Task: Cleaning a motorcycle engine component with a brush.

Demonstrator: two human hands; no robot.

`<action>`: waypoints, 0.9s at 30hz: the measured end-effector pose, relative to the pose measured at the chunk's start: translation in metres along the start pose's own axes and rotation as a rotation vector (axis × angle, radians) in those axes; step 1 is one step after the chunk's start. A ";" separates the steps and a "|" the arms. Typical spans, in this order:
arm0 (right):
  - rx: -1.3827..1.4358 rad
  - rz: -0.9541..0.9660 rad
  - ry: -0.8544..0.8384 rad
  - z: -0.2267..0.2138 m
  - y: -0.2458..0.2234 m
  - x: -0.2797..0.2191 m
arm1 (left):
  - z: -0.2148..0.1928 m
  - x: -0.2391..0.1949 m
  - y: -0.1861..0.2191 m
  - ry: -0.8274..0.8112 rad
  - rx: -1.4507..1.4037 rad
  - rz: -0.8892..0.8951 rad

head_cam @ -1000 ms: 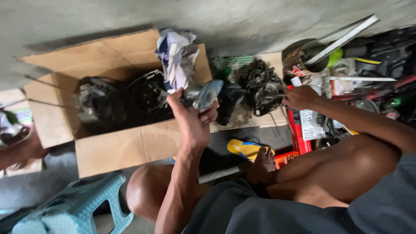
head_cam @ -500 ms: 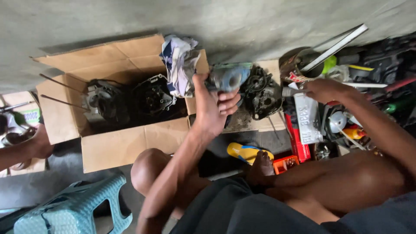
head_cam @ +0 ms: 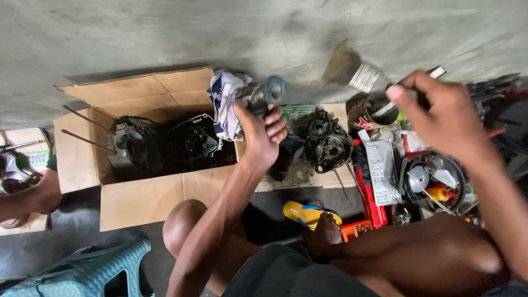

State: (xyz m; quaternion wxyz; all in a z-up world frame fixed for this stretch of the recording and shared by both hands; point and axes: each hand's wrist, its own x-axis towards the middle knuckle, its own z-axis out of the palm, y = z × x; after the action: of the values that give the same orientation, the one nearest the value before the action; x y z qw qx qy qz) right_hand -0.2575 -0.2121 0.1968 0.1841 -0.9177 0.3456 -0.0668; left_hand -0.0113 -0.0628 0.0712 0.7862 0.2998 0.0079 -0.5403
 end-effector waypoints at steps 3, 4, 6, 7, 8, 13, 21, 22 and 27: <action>0.020 -0.118 0.096 0.017 -0.013 -0.006 | -0.010 0.001 -0.009 0.010 -0.001 -0.002; -0.004 -0.107 0.106 0.023 -0.016 -0.008 | -0.014 0.002 -0.014 -0.005 0.032 0.013; -0.006 -0.103 0.086 0.030 -0.017 -0.011 | -0.008 -0.002 -0.015 0.041 0.053 -0.004; -0.003 -0.090 0.078 0.033 -0.019 -0.011 | -0.005 -0.002 -0.014 0.078 0.085 -0.025; -0.004 -0.096 0.080 0.034 -0.021 -0.008 | -0.004 -0.001 -0.013 0.077 0.083 -0.019; -0.016 -0.293 0.149 0.039 -0.023 -0.007 | 0.009 -0.007 -0.010 0.130 0.083 -0.125; -0.005 -0.288 0.099 0.039 -0.026 0.000 | 0.024 -0.024 -0.003 0.038 0.228 -0.164; 0.008 -0.286 0.092 0.039 -0.026 0.001 | 0.023 -0.024 -0.003 -0.016 0.231 -0.153; 0.013 -0.245 0.077 0.042 -0.026 0.001 | 0.019 -0.023 -0.004 -0.021 0.242 -0.206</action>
State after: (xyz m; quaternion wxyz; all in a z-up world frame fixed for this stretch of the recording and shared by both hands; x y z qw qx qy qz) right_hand -0.2307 -0.1827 0.1683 0.1672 -0.9485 0.2375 -0.1264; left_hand -0.0300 -0.0533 0.0923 0.6847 0.3844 -0.0350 -0.6182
